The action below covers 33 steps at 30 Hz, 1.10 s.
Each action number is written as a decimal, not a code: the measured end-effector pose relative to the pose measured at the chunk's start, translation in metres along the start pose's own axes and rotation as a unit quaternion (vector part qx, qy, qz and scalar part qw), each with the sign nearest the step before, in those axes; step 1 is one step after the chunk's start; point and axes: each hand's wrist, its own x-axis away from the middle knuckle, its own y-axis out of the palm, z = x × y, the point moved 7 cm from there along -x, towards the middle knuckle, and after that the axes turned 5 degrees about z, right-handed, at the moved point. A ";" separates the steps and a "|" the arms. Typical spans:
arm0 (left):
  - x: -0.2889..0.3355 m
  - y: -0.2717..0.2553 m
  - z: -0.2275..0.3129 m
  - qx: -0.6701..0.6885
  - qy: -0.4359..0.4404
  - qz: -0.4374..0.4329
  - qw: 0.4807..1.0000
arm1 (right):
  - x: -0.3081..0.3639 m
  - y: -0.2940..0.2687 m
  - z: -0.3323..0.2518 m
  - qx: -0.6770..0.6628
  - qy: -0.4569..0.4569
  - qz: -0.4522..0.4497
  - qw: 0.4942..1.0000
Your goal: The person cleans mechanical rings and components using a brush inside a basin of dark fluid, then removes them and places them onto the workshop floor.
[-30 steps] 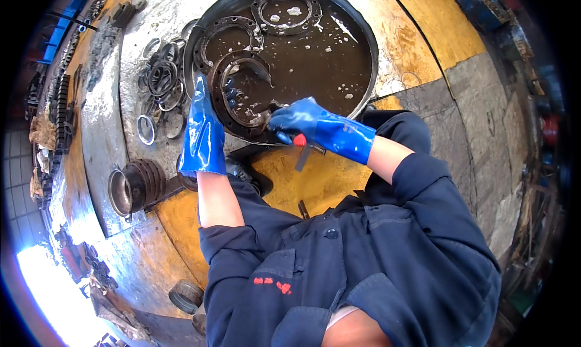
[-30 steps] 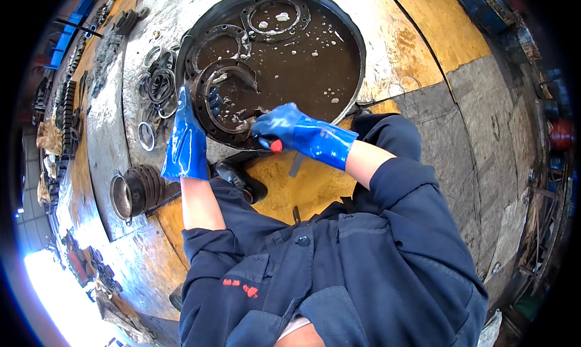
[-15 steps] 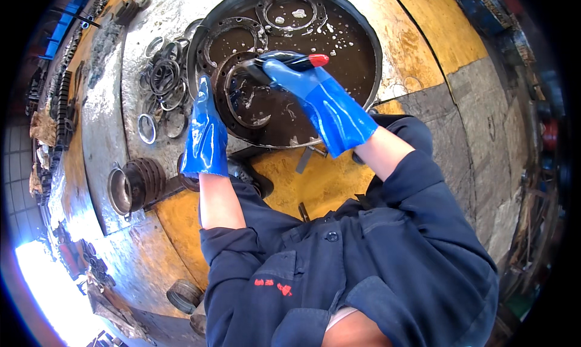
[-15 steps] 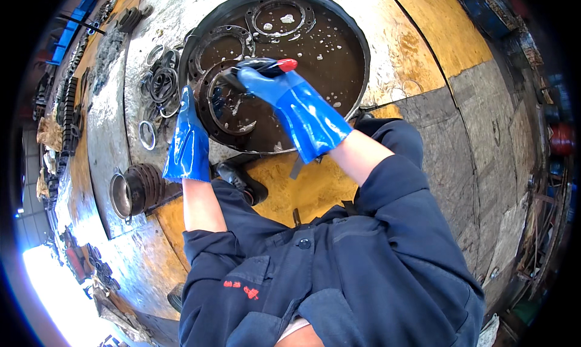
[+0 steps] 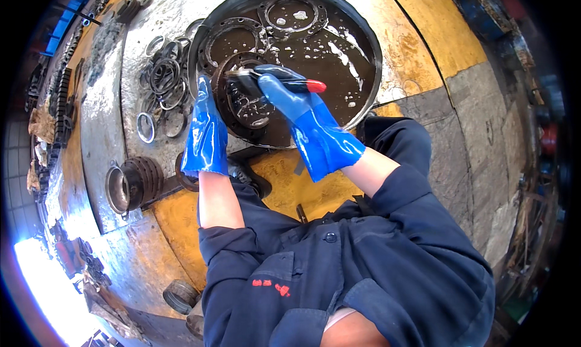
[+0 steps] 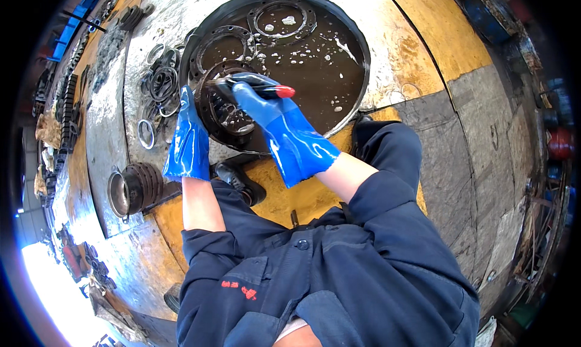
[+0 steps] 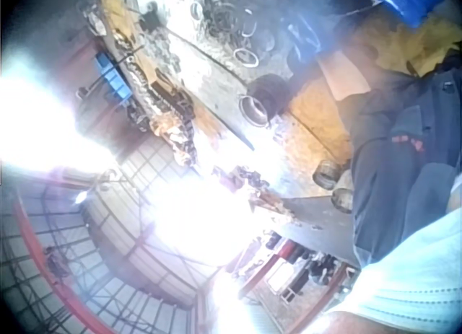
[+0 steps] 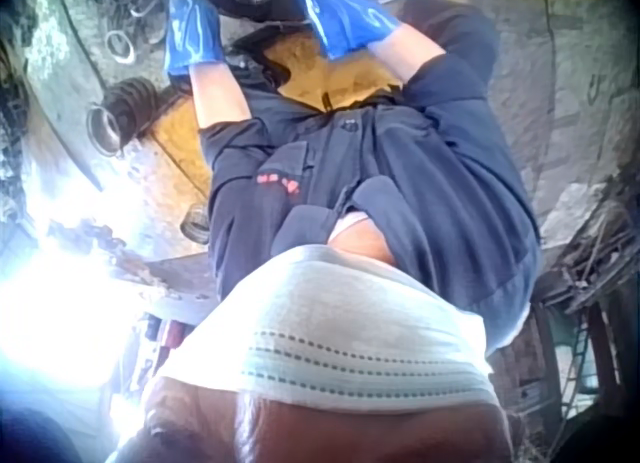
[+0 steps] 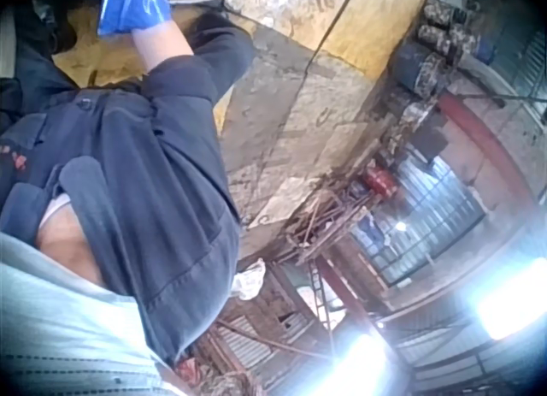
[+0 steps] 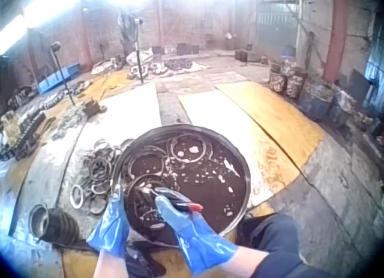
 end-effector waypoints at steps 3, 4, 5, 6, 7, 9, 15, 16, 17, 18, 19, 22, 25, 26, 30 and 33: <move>0.002 0.006 0.003 0.000 0.001 0.000 1.000 | -0.004 0.009 0.010 0.014 0.001 -0.033 0.999; 0.003 0.008 0.004 -0.002 0.003 -0.001 1.000 | -0.004 0.002 0.016 0.030 0.017 -0.031 0.999; 0.003 0.008 0.004 -0.004 0.004 0.001 1.000 | -0.005 -0.006 0.025 0.029 0.017 -0.031 0.999; 0.004 0.008 0.005 -0.006 0.006 0.002 1.000 | -0.007 -0.018 0.037 0.056 0.042 0.005 0.998; 0.005 0.007 0.006 -0.008 0.009 0.003 1.000 | -0.011 -0.032 0.048 0.083 0.067 0.041 0.993; 0.005 0.010 0.006 -0.009 0.012 0.001 1.000 | -0.026 -0.068 0.062 -0.032 0.100 0.074 0.992; 0.007 0.007 0.008 -0.019 0.021 0.009 1.000 | -0.044 -0.131 0.055 0.285 0.059 0.144 0.946; 0.002 0.035 -0.003 -0.014 0.012 -0.018 1.000 | -0.078 -0.156 0.073 -0.014 0.086 -0.005 0.996; 0.005 0.010 0.002 -0.024 0.019 0.007 0.999 | -0.075 -0.117 0.060 0.106 0.079 0.034 0.991; 0.009 -0.006 0.009 -0.031 0.027 0.023 0.999 | -0.066 -0.081 0.031 0.231 0.080 0.077 0.967; 0.010 -0.003 0.010 -0.034 0.028 0.022 0.999 | -0.068 -0.069 0.014 0.247 0.079 0.080 0.963; 0.012 0.002 0.010 -0.044 0.032 0.021 0.998 | -0.073 -0.031 -0.009 0.175 0.064 0.040 0.982; 0.016 0.008 0.011 -0.057 0.039 0.020 0.997 | -0.068 0.003 -0.017 0.080 0.059 0.019 0.995; 0.017 0.007 0.011 -0.062 0.040 0.022 0.997 | -0.063 0.011 -0.013 0.072 0.056 0.011 0.996; 0.021 0.007 0.019 -0.087 0.059 0.031 0.994 | -0.032 0.030 0.006 0.128 -0.002 -0.059 0.990; 0.036 0.011 0.028 -0.160 0.098 0.048 0.981 | -0.001 0.033 -0.001 0.162 -0.159 -0.107 0.968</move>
